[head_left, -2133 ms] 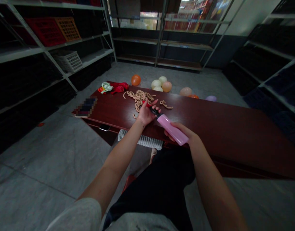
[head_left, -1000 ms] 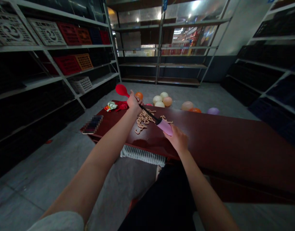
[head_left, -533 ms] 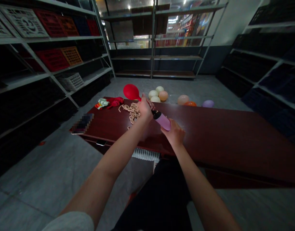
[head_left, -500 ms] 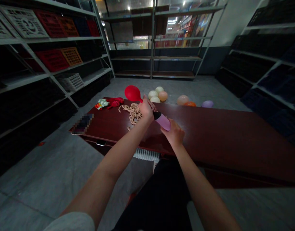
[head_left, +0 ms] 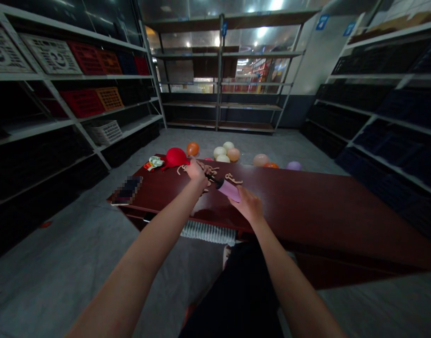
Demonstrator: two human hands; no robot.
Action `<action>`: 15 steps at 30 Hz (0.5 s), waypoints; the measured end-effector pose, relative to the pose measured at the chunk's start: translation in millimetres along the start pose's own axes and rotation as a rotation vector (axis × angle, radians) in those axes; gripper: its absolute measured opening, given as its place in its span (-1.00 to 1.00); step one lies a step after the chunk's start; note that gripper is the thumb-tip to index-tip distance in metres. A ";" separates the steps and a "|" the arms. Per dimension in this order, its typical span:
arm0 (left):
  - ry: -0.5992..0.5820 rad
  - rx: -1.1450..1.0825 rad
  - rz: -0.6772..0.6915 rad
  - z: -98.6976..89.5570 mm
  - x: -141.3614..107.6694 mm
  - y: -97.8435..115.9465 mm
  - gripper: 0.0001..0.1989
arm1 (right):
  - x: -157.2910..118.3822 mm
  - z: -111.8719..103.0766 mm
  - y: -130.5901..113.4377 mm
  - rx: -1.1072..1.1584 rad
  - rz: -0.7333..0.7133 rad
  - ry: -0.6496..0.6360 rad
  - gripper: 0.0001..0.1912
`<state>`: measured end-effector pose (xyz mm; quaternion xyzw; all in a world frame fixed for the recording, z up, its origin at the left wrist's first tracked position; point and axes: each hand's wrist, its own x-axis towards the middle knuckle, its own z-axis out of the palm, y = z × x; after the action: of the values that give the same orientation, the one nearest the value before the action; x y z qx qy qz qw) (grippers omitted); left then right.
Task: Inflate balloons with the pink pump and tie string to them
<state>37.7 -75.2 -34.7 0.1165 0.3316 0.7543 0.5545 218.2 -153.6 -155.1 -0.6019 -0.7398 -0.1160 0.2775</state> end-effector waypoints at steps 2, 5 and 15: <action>-0.002 0.000 0.012 -1.1 4.5 18.9 -0.51 | -0.9 2.1 1.3 -0.020 -0.035 0.042 -0.60; -0.001 0.009 0.014 0.3 14.1 48.2 -0.49 | -1.1 6.5 3.4 -0.032 -0.084 0.137 -0.61; 0.005 0.070 0.136 31.5 16.0 53.7 -0.40 | 1.3 13.2 14.4 0.017 0.015 0.246 -0.60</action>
<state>8.4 -57.7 19.7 0.1563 0.3507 0.7785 0.4965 228.2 -142.3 -167.5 -0.5863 -0.6967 -0.1805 0.3719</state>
